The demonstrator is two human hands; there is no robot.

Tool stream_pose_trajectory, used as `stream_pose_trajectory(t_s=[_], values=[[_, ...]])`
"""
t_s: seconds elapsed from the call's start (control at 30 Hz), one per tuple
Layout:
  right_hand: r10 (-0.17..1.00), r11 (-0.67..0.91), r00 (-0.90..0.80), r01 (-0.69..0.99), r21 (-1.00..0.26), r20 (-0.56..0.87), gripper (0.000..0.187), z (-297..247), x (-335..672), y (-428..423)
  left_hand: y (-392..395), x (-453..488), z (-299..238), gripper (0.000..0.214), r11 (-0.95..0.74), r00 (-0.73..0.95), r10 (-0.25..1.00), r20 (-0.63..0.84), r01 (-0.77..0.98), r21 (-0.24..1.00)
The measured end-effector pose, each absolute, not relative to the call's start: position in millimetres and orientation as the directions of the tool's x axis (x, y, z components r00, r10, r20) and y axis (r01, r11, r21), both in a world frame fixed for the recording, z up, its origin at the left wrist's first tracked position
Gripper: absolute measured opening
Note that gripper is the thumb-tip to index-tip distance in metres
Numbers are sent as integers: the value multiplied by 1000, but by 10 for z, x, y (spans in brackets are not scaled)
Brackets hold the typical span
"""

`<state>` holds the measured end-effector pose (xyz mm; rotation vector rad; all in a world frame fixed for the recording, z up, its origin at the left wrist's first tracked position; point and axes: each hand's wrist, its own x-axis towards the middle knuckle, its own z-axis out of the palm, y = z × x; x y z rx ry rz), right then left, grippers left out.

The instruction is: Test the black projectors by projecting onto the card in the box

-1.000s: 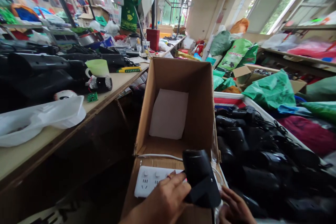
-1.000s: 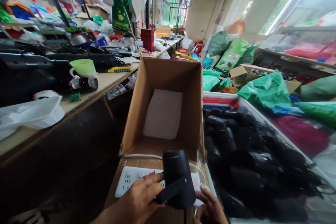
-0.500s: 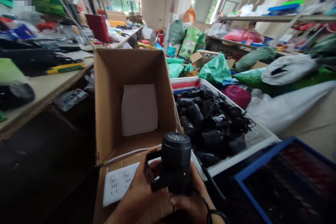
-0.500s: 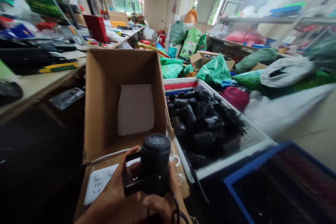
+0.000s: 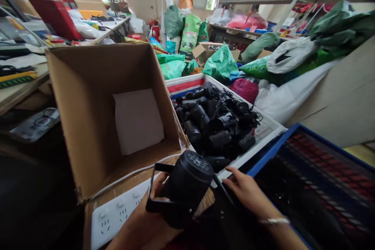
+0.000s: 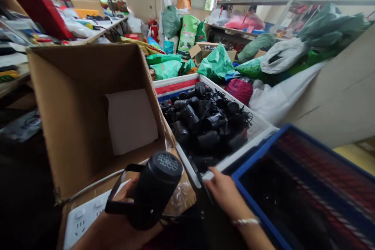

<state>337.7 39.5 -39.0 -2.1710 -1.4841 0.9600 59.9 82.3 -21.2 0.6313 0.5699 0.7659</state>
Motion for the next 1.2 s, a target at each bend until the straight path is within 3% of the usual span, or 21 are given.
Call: stream_pose_trajectory(t_s=[0.07, 0.2, 0.37, 0.43, 0.5, 0.7, 0.9, 1.1, 1.2], values=[[894, -443, 263, 635, -633, -362, 56, -602, 3221, 580, 873, 667, -134, 60, 550, 630, 743, -226, -381, 743], [882, -471, 258, 474, -744, -394, 55, -757, 3178, 614, 959, 847, 42, 68, 561, 731, 629, -263, -193, 805], [875, -449, 286, 181, -875, -391, 70, -461, 3687, -113, 1117, 1165, 156, 54, 464, 767, 599, -230, -99, 880], [863, -395, 347, 7, -919, -368, 62, -304, 3883, -438, 1196, 1390, 139, 51, 445, 789, 566, -240, -47, 894], [832, -357, 432, -65, -932, -349, 54, -205, 4035, -663, 1267, 1692, 68, 51, 443, 816, 516, -262, 8, 896], [656, -486, 721, 176, -856, -225, 50, -258, 4283, -867, 1348, 2693, -431, 56, 356, 854, 400, -333, 191, 915], [731, -535, 674, 473, -700, -103, 42, -365, 4393, -1090, 1385, 3051, -840, 48, 215, 837, 374, -400, 342, 915], [761, -407, 603, 732, -546, 241, 45, -644, 4488, -1162, 1330, 3027, -837, 44, 43, 841, 402, -363, 378, 925], [808, -408, 555, 769, -493, 197, 45, -823, 4498, -1178, 1301, 3001, -812, 43, -63, 837, 435, -333, 397, 916]])
